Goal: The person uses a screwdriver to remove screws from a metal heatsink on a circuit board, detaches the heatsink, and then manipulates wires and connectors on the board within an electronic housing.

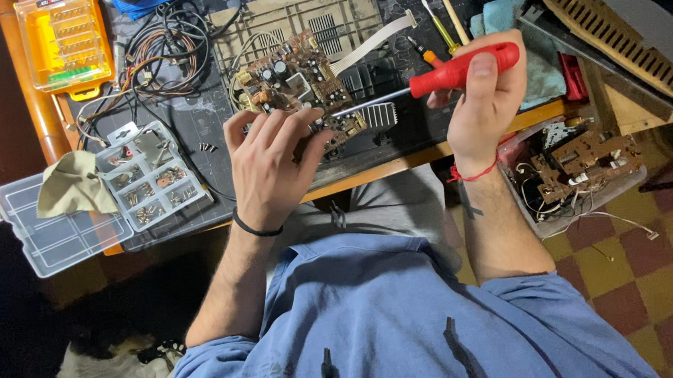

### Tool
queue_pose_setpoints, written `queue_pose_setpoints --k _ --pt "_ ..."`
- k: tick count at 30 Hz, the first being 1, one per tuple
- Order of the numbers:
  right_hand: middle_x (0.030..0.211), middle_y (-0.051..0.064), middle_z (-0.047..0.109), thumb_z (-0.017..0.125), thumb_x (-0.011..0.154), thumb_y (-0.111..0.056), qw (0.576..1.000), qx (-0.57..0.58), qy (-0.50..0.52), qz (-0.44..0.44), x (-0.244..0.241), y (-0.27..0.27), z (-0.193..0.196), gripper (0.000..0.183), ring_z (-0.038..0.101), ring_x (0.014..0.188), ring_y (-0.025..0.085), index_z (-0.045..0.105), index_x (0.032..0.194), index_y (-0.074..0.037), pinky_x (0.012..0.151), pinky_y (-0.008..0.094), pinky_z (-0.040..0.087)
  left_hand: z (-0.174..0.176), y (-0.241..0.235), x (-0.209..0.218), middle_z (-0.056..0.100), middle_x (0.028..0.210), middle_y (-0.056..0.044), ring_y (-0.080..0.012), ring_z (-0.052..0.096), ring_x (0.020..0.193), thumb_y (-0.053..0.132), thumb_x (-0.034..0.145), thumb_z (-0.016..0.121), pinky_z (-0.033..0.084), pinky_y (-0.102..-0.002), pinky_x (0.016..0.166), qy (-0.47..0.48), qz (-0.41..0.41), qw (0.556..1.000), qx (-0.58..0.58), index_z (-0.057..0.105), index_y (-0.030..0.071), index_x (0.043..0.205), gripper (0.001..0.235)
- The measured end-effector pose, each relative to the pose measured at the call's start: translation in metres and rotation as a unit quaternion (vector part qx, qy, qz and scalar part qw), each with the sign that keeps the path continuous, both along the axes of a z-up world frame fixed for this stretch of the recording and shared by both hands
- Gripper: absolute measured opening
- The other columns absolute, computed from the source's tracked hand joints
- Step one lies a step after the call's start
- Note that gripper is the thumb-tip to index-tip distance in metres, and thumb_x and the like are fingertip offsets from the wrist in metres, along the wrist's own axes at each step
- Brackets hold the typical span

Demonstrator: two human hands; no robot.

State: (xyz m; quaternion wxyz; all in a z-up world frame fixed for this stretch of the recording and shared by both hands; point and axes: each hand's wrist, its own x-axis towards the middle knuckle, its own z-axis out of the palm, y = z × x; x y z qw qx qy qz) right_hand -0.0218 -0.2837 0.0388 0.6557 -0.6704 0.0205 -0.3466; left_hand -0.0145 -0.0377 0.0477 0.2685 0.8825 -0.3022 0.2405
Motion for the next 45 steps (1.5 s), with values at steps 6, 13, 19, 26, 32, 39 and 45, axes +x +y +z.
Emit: queue_pose_setpoints --k 6,13,19,26,32,39,45 --pt "0.088 0.008 0.054 0.05 0.105 -0.043 0.997 0.065 -0.006 0.036 0.009 -0.002 -0.012 0.035 0.059 0.052 0.024 0.052 0.102 -0.008 0.04 0.029 0.046 -0.003 -0.003 0.001 0.058 0.081 0.007 -0.0169 0.06 0.079 0.04 0.1 0.079 0.033 -0.038 0.1 0.008 0.011 1.0 -0.011 0.071 0.022 0.112 0.023" --pt "0.08 0.009 0.053 0.048 0.107 -0.039 0.996 0.07 -0.012 0.048 0.011 -0.001 -0.017 0.032 0.056 0.047 0.025 0.052 0.102 -0.007 0.039 0.028 0.043 -0.007 -0.007 0.004 0.058 0.078 0.005 -0.0174 0.056 0.074 0.028 0.099 0.081 0.034 -0.038 0.095 -0.015 0.012 0.999 -0.04 0.071 0.021 0.095 0.013" --pt "0.083 0.006 0.059 0.054 0.103 -0.05 0.996 0.087 -0.012 0.026 0.007 -0.011 -0.022 0.041 0.067 0.058 0.022 0.055 0.104 -0.009 0.041 0.026 0.05 -0.007 -0.008 0.003 0.06 0.078 0.005 -0.017 0.056 0.073 0.026 0.099 0.081 0.033 -0.038 0.094 -0.017 0.015 0.998 -0.054 0.071 0.021 0.092 0.013" --pt "0.09 0.017 0.06 0.063 0.104 -0.036 0.998 0.042 -0.054 -0.011 -0.01 -0.038 -0.052 0.036 0.072 0.067 0.034 0.051 0.111 -0.003 0.056 0.038 0.061 -0.004 -0.005 0.006 0.064 0.079 0.002 -0.021 0.063 0.074 0.02 0.097 0.08 0.039 -0.036 0.093 -0.02 -0.011 0.997 -0.073 0.073 0.018 0.096 0.008" --pt "0.098 0.028 0.061 0.069 0.101 -0.008 0.989 -0.084 -0.074 -0.092 -0.042 -0.053 -0.101 0.029 0.074 0.073 0.037 0.048 0.112 0.009 0.066 0.043 0.065 -0.01 -0.004 0.011 0.068 0.081 -0.002 -0.0228 0.069 0.074 0.018 0.096 0.083 0.043 -0.035 0.095 -0.045 -0.022 0.995 -0.088 0.076 0.016 0.1 0.009" --pt "0.093 0.019 0.072 0.087 0.087 -0.008 0.93 -0.318 -0.059 -0.176 -0.048 -0.046 -0.114 0.026 0.072 0.08 0.039 0.066 0.097 0.004 0.071 0.042 0.056 -0.014 -0.004 0.014 0.071 0.084 -0.004 -0.0241 0.07 0.074 0.013 0.095 0.084 0.042 -0.036 0.094 -0.049 -0.025 0.995 -0.082 0.075 0.013 0.101 0.011" --pt "0.091 0.014 0.069 0.084 0.092 -0.013 0.887 -0.43 -0.026 -0.165 -0.027 -0.02 -0.083 0.023 0.068 0.081 0.036 0.066 0.097 0.001 0.072 0.043 0.052 -0.012 -0.007 0.01 0.071 0.082 -0.002 -0.0222 0.07 0.075 0.011 0.095 0.085 0.043 -0.036 0.094 -0.05 -0.01 0.995 -0.084 0.076 0.013 0.101 0.011"
